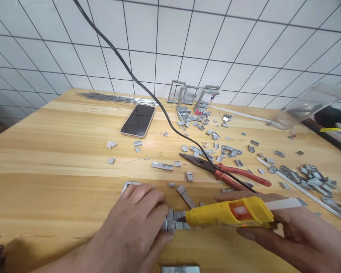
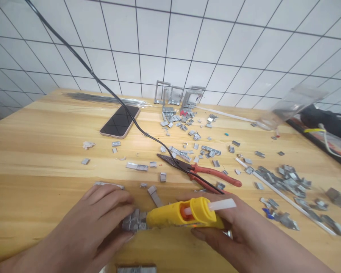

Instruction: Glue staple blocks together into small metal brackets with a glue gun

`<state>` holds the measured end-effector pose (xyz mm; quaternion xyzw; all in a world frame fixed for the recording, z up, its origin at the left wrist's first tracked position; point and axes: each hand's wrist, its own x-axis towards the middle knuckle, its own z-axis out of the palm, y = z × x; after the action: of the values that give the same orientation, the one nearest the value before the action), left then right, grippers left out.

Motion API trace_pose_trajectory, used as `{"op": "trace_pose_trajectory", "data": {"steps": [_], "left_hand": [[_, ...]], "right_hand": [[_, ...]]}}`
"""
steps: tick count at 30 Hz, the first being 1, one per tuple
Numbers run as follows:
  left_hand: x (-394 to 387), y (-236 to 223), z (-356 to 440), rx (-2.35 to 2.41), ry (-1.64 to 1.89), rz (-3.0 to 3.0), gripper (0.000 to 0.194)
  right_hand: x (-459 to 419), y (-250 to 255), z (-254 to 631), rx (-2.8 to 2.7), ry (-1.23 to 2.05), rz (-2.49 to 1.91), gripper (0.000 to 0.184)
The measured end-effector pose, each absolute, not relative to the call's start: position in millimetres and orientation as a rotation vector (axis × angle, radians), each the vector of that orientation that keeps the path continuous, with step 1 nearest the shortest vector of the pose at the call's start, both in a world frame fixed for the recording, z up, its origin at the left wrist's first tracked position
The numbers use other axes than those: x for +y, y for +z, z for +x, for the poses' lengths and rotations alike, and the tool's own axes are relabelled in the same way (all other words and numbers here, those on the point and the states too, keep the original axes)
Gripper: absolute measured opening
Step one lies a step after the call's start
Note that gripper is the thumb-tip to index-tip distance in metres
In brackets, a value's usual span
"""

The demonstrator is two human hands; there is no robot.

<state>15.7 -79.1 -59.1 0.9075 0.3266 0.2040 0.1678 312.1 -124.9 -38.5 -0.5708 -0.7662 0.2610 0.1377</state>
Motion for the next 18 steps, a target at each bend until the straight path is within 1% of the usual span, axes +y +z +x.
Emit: {"op": "trace_pose_trajectory", "data": {"steps": [6, 13, 16, 18], "left_hand": [[-80.0, -56.5, 16.7, 0.917, 0.597, 2.593, 0.013], [-79.6, -62.5, 16.2, 0.915, 0.672, 2.584, 0.014], [-80.7, -61.0, 16.4, 0.918, 0.632, 2.581, 0.013], [-81.2, -59.0, 16.3, 0.921, 0.602, 2.583, 0.012]], "right_hand": [[-127.1, -38.9, 312.8, -2.222, 0.664, -1.664, 0.046], [-131.6, -43.1, 324.1, -2.254, 0.623, -1.713, 0.045], [-132.6, -44.7, 327.2, -2.244, 0.563, -1.742, 0.049], [-131.5, -43.3, 325.9, -2.248, 0.522, -1.719, 0.048]]}}
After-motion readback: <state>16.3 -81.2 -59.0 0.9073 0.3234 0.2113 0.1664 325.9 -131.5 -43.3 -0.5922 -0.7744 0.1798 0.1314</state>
